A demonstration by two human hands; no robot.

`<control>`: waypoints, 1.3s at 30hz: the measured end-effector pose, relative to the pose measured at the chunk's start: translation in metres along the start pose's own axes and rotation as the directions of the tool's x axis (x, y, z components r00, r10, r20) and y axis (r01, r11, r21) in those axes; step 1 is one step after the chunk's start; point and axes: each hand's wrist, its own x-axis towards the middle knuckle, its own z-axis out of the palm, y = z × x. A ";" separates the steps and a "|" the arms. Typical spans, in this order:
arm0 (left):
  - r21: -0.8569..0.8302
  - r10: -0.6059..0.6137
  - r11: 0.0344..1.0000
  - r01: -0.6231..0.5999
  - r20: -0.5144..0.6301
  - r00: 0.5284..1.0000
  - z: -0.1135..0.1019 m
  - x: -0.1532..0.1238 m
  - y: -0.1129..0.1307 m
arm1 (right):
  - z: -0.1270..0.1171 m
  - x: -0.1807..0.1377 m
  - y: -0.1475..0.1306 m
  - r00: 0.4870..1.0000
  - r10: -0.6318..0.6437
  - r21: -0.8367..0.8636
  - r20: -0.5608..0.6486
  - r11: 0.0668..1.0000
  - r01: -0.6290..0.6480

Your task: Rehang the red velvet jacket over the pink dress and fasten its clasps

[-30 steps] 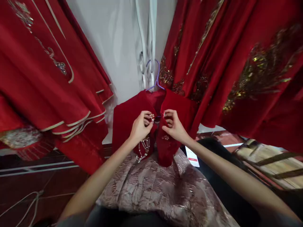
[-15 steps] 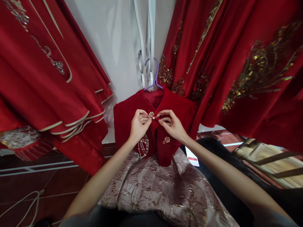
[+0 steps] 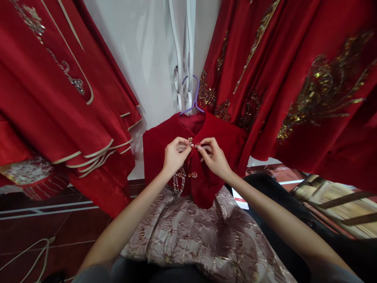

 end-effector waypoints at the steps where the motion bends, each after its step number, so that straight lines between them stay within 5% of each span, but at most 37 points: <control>1: 0.003 -0.004 1.000 0.004 0.006 1.000 0.000 0.000 0.000 | 0.000 0.000 -0.001 1.000 -0.003 -0.008 0.002 1.000 0.004; 8: 0.264 0.067 0.957 -0.119 0.200 0.977 -0.006 0.000 0.008 | 0.002 0.003 -0.003 0.998 -0.018 -0.132 -0.052 0.991 0.011; 15: 0.624 0.158 0.691 -0.364 0.360 0.919 -0.011 0.002 0.029 | 0.002 0.002 0.000 0.991 -0.038 -0.151 -0.128 0.988 0.018; 29: 0.554 0.181 0.708 -0.438 0.456 0.871 -0.006 0.013 0.025 | -0.010 0.003 0.004 0.991 0.069 0.063 -0.112 0.996 -0.062; 39: 0.623 0.186 0.577 -0.527 0.529 0.828 -0.004 0.015 0.034 | -0.012 0.006 0.002 0.994 0.078 0.068 -0.079 0.995 -0.073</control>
